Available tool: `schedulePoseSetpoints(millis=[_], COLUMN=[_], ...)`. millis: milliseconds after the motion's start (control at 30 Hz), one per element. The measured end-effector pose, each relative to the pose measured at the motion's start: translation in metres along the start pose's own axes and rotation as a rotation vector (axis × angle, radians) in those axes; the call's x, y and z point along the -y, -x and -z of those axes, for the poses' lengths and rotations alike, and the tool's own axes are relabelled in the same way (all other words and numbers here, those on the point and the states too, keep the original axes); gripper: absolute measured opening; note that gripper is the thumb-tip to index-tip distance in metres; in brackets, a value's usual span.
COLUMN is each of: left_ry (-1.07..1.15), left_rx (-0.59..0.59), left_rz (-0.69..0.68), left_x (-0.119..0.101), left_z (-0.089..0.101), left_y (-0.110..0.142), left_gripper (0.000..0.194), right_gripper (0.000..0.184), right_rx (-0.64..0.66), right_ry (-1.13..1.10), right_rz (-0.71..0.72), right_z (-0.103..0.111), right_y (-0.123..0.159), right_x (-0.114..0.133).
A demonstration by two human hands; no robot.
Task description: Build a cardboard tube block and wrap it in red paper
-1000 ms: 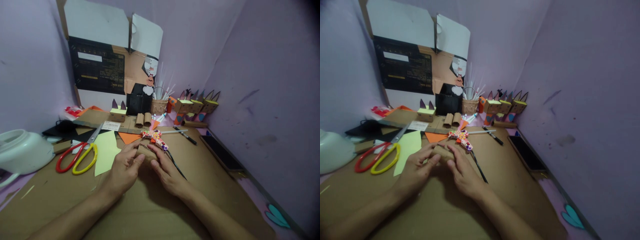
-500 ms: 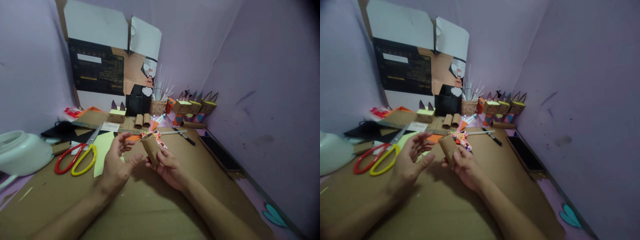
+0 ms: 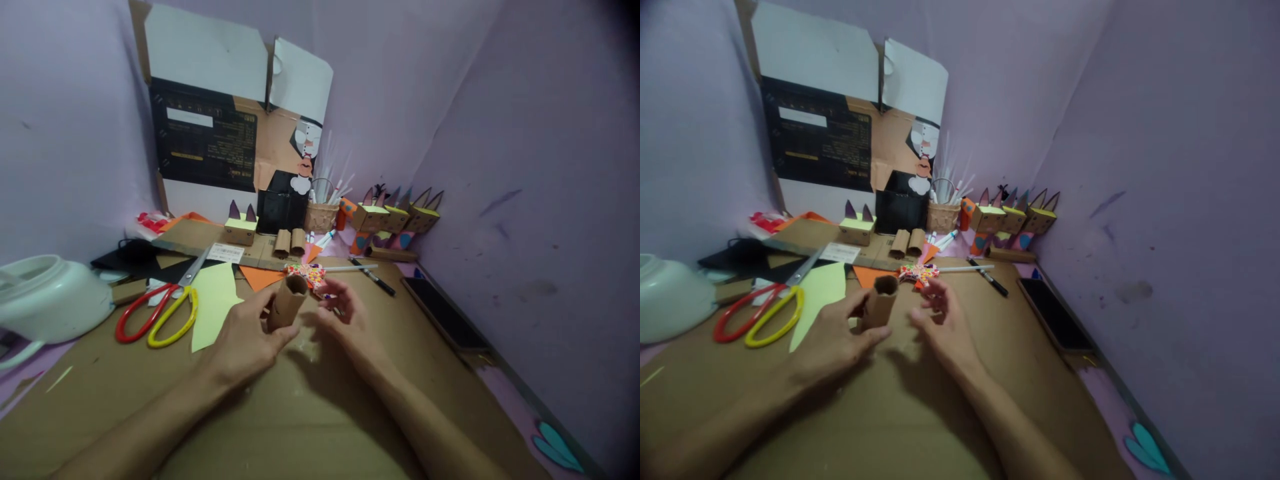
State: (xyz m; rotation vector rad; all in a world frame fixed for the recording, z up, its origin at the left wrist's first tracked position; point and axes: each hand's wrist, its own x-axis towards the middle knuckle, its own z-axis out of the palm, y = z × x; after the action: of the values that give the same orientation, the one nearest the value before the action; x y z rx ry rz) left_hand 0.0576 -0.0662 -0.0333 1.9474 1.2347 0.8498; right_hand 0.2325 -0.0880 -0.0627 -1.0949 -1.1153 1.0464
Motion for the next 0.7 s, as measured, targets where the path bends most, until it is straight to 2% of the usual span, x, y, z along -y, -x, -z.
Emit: schedulePoseSetpoints(millis=[33, 100, 200, 267, 333, 400, 467, 533, 633, 700], left_ry=[-0.099, -0.237, -0.287, -0.273, -0.226, -0.162, -0.103, -0.037, 0.180, 0.349], left_rx=[-0.017, -0.031, 0.008, 0.036, 0.057, 0.060, 0.064, 0.103, 0.235, 0.306], left_rz=[-0.022, -0.054, -0.071, -0.081, -0.088, -0.084, -0.065, -0.044, -0.005, 0.055], left_x=[0.002, 0.005, 0.008, 0.008, 0.008, 0.007, 0.007, 0.007, 0.009, 0.011], left_z=[0.002, 0.003, 0.004, 0.004, 0.003, 0.003, 0.002, 0.002, 0.001, -0.001], left_y=[-0.001, -0.002, -0.002, -0.002, -0.001, -0.001, -0.001, -0.001, -0.001, -0.001], left_gripper=[0.035, 0.032, 0.028, 0.026, 0.024, 0.026, 0.029, 0.031, 0.040, 0.047], right_gripper=[0.036, 0.020, 0.017, 0.022, 0.022, 0.025, 0.039, 0.047, 0.042, 0.040], right_rx=[-0.030, 0.014, 0.109, 0.108, 0.073, 0.019, -0.009, 0.028, 0.106, 0.109], right_ry=[0.100, 0.247, 0.355, 0.369, 0.312, 0.157, -0.027, -0.125, -0.132, -0.128], right_rz=[0.119, 0.290, 0.374, 0.314, 0.186, 0.053, -0.032, -0.080, -0.087, -0.066], right_z=[0.004, 0.010, 0.011, 0.007, 0.003, -0.002, -0.007, -0.011, -0.014, -0.014], right_y=[0.000, 0.001, 0.006, 0.008, 0.009, 0.010, 0.011, 0.012, 0.015, 0.016], right_x=[0.004, 0.013, 0.018, 0.015, 0.009, 0.005, 0.003, 0.003, 0.004, 0.003])
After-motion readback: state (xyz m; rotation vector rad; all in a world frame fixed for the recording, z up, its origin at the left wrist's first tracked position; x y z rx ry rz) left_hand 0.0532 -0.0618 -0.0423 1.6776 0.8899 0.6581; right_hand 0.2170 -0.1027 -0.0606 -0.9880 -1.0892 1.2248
